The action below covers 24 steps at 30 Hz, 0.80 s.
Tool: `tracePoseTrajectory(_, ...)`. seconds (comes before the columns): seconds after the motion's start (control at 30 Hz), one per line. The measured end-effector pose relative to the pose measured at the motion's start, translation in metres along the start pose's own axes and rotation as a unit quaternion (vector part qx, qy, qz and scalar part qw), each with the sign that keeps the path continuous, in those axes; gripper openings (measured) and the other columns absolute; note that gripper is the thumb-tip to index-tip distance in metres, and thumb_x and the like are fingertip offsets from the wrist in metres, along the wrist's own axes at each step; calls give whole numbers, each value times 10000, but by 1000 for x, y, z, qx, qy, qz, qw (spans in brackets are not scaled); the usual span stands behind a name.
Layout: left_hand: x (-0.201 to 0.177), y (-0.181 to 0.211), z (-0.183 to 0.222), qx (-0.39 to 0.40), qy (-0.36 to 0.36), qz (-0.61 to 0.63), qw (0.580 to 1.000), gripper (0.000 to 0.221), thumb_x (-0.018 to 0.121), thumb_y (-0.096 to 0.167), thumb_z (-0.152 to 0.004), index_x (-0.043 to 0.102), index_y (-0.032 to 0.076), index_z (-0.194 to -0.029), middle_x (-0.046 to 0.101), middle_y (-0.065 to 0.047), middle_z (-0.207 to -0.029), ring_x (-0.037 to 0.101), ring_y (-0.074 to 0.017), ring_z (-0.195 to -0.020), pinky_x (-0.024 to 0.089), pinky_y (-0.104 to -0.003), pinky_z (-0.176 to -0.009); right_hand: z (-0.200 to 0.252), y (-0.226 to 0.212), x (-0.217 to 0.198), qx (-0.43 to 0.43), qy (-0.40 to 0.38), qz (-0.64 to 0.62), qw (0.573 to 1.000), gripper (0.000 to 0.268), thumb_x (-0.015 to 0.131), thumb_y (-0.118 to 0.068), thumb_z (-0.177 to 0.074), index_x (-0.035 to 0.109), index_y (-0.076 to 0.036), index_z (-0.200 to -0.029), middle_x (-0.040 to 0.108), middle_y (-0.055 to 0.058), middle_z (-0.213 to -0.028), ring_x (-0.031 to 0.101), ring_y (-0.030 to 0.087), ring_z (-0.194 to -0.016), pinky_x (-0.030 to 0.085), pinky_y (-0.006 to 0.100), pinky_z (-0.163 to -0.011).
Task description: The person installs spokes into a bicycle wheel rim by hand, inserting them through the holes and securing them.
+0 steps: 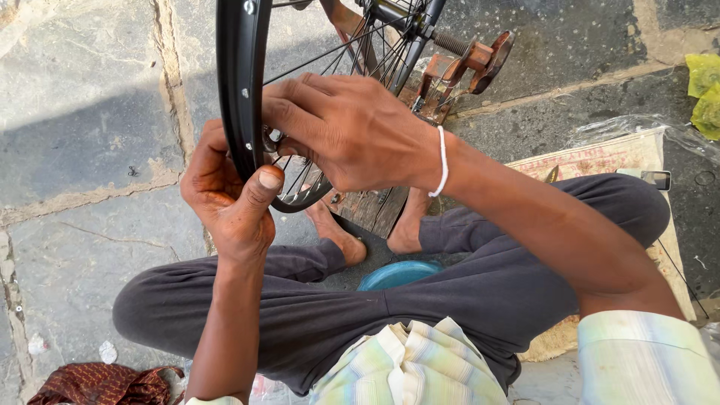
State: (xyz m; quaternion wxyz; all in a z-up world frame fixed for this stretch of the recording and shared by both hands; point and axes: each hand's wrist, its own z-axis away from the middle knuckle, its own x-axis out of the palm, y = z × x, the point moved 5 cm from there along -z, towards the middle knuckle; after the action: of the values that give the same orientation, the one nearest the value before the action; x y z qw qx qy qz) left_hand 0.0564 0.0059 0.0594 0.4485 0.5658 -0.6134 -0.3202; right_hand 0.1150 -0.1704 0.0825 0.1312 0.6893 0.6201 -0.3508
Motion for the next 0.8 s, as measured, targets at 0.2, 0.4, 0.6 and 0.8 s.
tracePoseTrajectory(0.2, 12, 8, -3, -14, 49, 27, 998, 519, 923, 243, -900, 673, -14, -1275, 658, -62, -1065, 622, -86, -909, 484, -189, -746, -15, -15, 14, -40, 150, 164, 974, 225, 751, -110, -1027, 560, -35, -1119, 651, 138, -1173, 660, 247, -1046, 517, 400, -845)
tracePoseTrajectory(0.4, 6, 16, -2, -3, 34, -22, 999, 500, 914, 265, -902, 712, -79, -1205, 650, -78, -1146, 606, -81, -827, 477, -188, -651, 4, -58, 41, 200, 300, 33, 932, 260, 630, -75, -993, 619, 4, -1241, 534, 237, -1384, 472, 407, -1358, 392, 507, -1174)
tracePoseTrajectory(0.6, 9, 13, -10, -17, -13, 0, 1000, 527, 908, 284, -916, 708, -74, -1248, 618, -64, -1171, 606, -81, -842, 482, -191, -678, 6, -27, 19, 141, 205, -20, 968, 317, 725, -149, -1044, 565, -59, -1303, 617, 103, -1375, 607, 269, -1346, 334, 469, -1233)
tracePoseTrajectory(0.8, 9, 8, -7, -8, 33, 45, 998, 436, 920, 223, -885, 600, 38, -1117, 662, -88, -1160, 657, -119, -872, 526, -217, -729, -14, -1, -2, 99, 28, -139, 985, 400, 782, -139, -976, 583, -11, -1299, 664, 109, -1159, 647, 323, -1195, 427, 460, -1092)
